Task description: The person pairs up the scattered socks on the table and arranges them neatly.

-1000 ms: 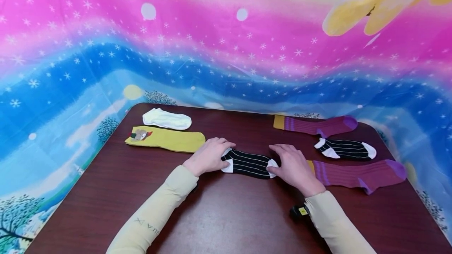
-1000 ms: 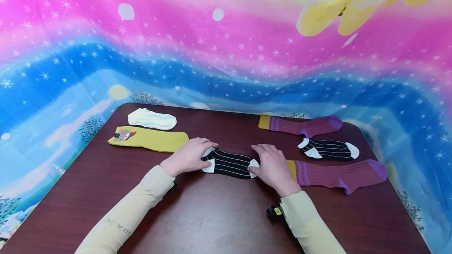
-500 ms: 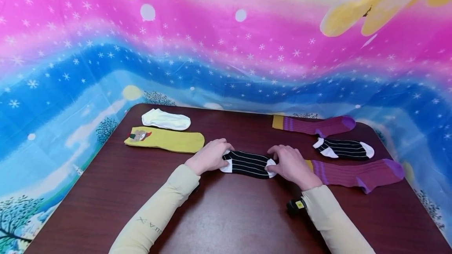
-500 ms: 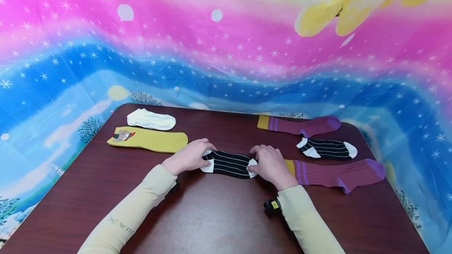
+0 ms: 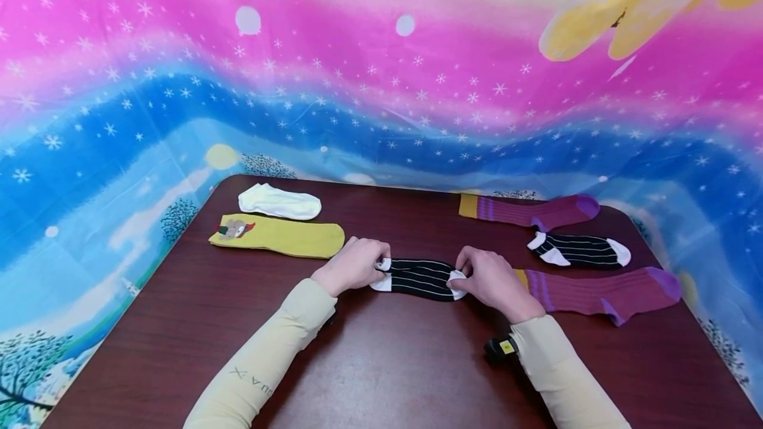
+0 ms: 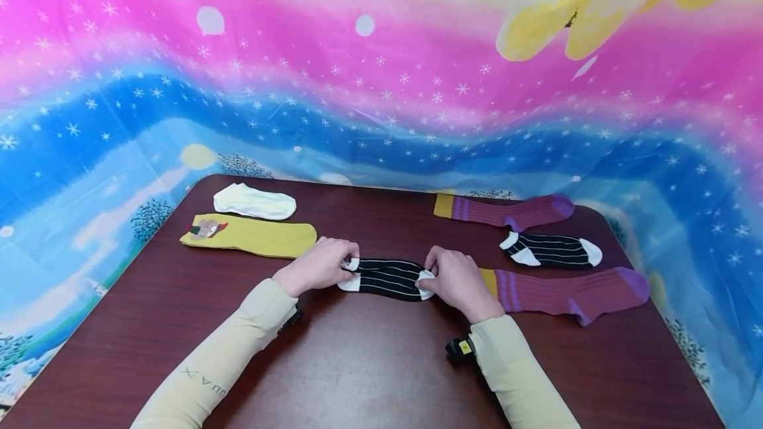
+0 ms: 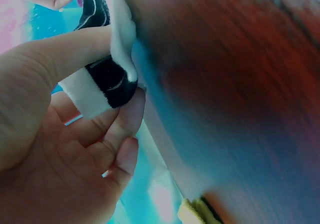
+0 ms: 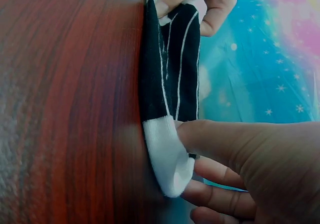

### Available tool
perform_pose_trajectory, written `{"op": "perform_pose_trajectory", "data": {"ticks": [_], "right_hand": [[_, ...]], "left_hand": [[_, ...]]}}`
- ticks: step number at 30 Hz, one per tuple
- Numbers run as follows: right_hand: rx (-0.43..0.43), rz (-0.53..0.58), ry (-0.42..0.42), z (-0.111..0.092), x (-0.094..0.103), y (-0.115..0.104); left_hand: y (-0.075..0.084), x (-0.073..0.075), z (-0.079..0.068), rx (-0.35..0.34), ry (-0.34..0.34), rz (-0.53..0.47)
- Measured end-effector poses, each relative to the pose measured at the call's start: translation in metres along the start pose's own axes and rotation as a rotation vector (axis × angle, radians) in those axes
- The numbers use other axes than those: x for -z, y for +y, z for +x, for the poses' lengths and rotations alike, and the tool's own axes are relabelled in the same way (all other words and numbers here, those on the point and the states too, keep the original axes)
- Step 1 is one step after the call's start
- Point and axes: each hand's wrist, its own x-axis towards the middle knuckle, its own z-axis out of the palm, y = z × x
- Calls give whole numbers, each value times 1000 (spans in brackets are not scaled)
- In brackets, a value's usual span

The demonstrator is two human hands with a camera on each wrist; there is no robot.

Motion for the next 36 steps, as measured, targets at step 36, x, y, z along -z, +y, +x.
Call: {"op": "perform_pose_trajectory", "data": {"ticks": [36], "right_hand": [[89, 30, 11, 0, -7, 4]], "left_hand": [[7, -12, -10, -132, 86, 72]]}}
